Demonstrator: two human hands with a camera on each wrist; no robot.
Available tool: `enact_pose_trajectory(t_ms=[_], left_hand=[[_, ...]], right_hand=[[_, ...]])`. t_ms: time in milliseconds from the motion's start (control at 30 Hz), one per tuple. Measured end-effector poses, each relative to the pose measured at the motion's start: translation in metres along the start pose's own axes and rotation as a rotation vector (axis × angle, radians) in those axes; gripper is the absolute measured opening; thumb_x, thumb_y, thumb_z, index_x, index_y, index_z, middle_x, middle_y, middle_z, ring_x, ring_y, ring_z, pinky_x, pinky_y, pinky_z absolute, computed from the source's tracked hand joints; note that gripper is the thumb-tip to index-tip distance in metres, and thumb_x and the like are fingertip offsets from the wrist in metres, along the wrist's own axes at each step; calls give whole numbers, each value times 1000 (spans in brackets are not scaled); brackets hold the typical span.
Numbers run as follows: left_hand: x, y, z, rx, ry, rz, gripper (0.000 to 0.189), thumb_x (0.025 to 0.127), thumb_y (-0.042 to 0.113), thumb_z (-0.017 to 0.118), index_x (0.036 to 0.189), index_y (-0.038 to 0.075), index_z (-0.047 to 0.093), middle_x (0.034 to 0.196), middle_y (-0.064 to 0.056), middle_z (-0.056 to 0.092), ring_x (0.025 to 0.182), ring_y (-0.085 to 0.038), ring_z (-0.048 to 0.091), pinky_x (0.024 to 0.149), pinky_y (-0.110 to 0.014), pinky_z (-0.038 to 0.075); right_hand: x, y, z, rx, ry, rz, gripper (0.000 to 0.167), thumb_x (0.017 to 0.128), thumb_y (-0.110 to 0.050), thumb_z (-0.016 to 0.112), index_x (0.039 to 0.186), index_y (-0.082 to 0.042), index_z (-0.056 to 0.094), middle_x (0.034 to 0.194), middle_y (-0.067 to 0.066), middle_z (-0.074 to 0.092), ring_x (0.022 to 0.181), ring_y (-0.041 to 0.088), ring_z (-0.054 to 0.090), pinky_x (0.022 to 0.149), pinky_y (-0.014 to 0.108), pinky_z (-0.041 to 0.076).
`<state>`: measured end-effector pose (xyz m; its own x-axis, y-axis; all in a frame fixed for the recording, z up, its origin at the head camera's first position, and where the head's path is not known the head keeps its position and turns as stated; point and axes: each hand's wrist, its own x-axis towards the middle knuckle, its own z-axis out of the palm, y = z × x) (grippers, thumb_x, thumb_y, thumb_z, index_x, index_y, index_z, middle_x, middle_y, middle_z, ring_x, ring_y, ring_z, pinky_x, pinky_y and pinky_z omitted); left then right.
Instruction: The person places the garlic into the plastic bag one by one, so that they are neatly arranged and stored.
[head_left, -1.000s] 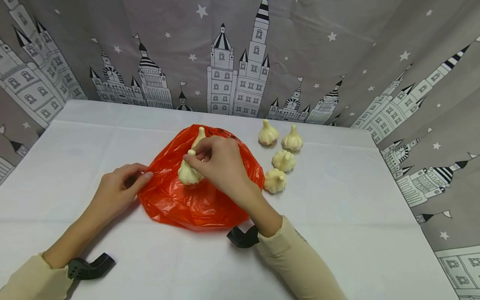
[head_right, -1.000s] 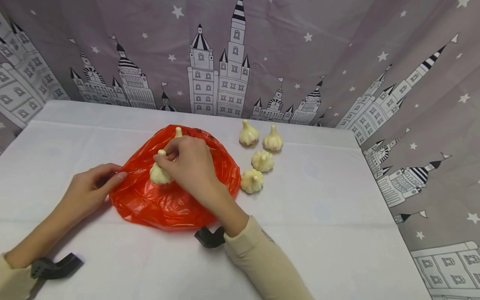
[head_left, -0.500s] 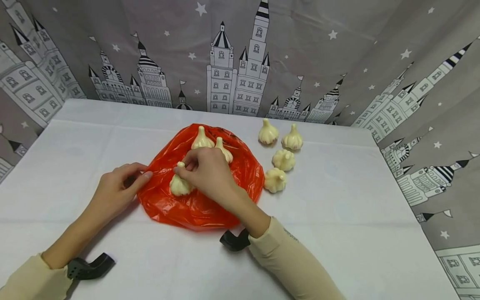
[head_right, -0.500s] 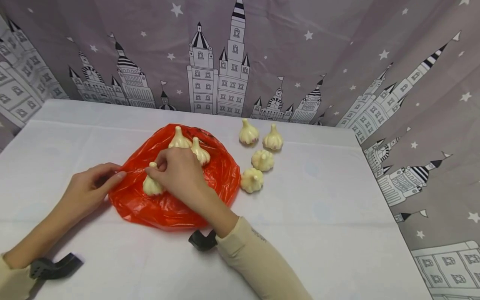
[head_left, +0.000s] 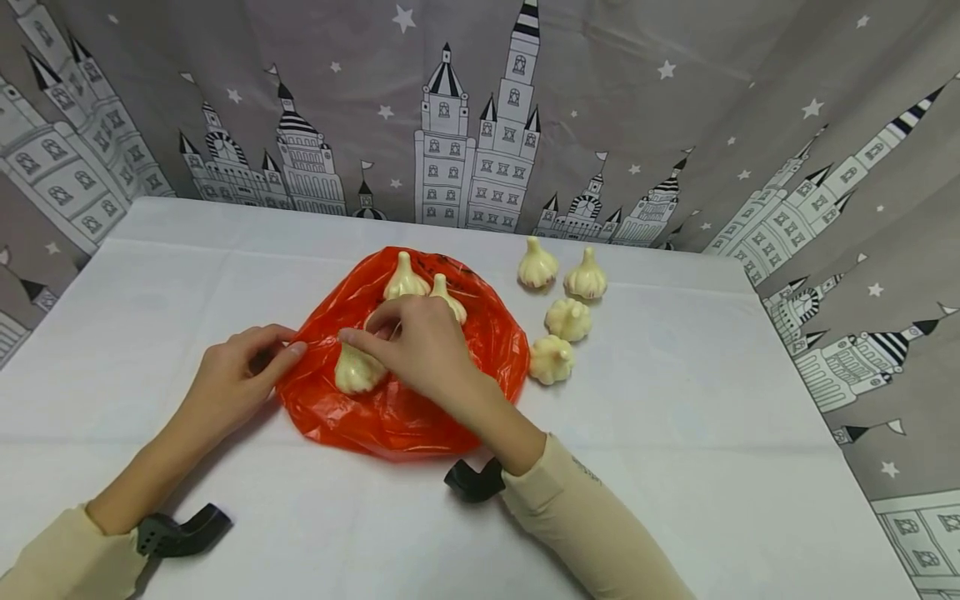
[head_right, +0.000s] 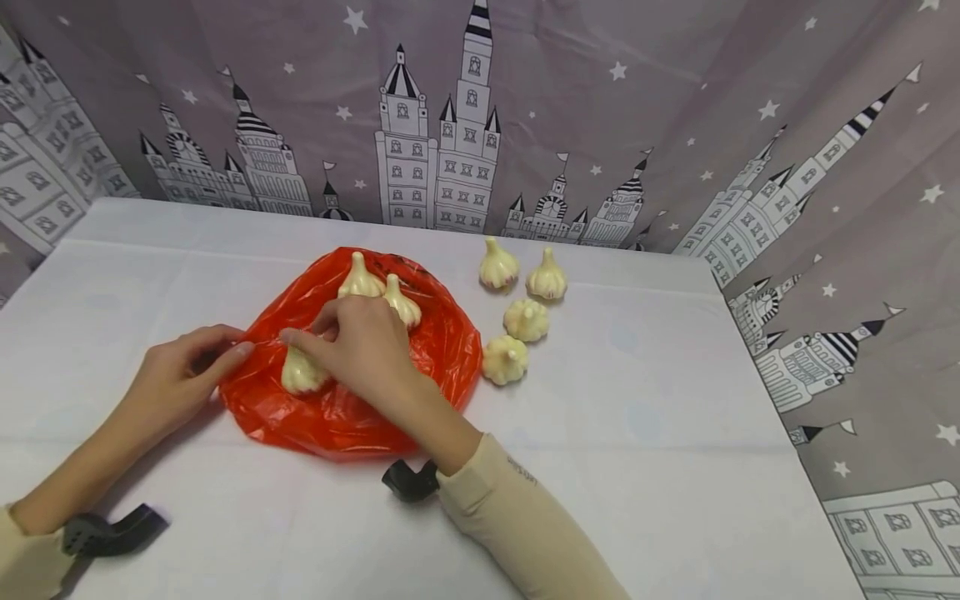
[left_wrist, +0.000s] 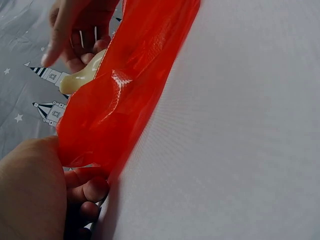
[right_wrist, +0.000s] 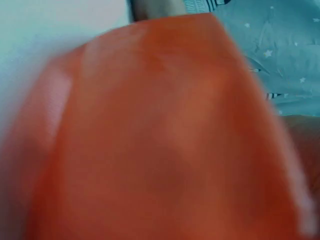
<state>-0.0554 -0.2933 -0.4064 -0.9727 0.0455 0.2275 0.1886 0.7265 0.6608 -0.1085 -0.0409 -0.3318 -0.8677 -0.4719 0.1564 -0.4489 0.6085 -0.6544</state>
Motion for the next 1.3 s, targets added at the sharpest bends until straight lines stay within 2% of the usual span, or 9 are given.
enact_pose_trajectory(t_ms=[167, 367, 633, 833, 1033, 1300], left_hand=[[0, 1, 0, -3, -2, -3, 26, 102, 23, 70, 121, 6, 73, 97, -10, 72, 81, -6, 52, 70, -7, 45], [0, 0, 1, -9, 0, -3, 26, 101, 23, 71, 121, 6, 73, 98, -11, 73, 81, -5, 52, 70, -7, 46], [0, 0, 1, -7, -1, -5, 26, 102, 23, 71, 121, 6, 73, 99, -11, 73, 82, -5, 52, 70, -7, 45], [0, 1, 0, -7, 1, 0, 25, 101, 22, 71, 120, 6, 73, 95, -8, 71, 80, -8, 51, 68, -10, 45], [0, 0, 0, -6, 4, 0, 24, 101, 22, 71, 120, 6, 73, 95, -9, 71, 80, -8, 51, 69, -10, 45], [0, 0, 1, -6, -3, -5, 25, 102, 22, 71, 120, 6, 73, 97, -9, 72, 81, -7, 52, 69, -9, 46]], right_hand=[[-2, 2, -12, 15, 48, -17, 31, 99, -45, 73, 92, -17, 83, 66, -14, 64, 67, 4, 57, 65, 21, 48], [-5, 5, -21, 16, 58, -16, 30, 100, -44, 71, 91, -18, 82, 69, -12, 66, 68, 6, 57, 66, 22, 47], [-13, 14, -35, 8, 56, -11, 29, 100, -40, 72, 102, -14, 84, 85, -7, 75, 76, 8, 60, 72, 24, 49], [-19, 31, -51, 42, 106, -17, 22, 100, -34, 74, 97, -14, 83, 82, -6, 73, 75, 11, 59, 70, 26, 49], [-29, 50, -74, 64, 164, -9, 20, 99, -28, 76, 99, -9, 83, 87, 0, 76, 77, 13, 63, 72, 29, 54], [-50, 80, -109, 17, 244, 33, 17, 97, -24, 77, 100, -8, 83, 89, 2, 78, 75, 14, 67, 70, 30, 57]])
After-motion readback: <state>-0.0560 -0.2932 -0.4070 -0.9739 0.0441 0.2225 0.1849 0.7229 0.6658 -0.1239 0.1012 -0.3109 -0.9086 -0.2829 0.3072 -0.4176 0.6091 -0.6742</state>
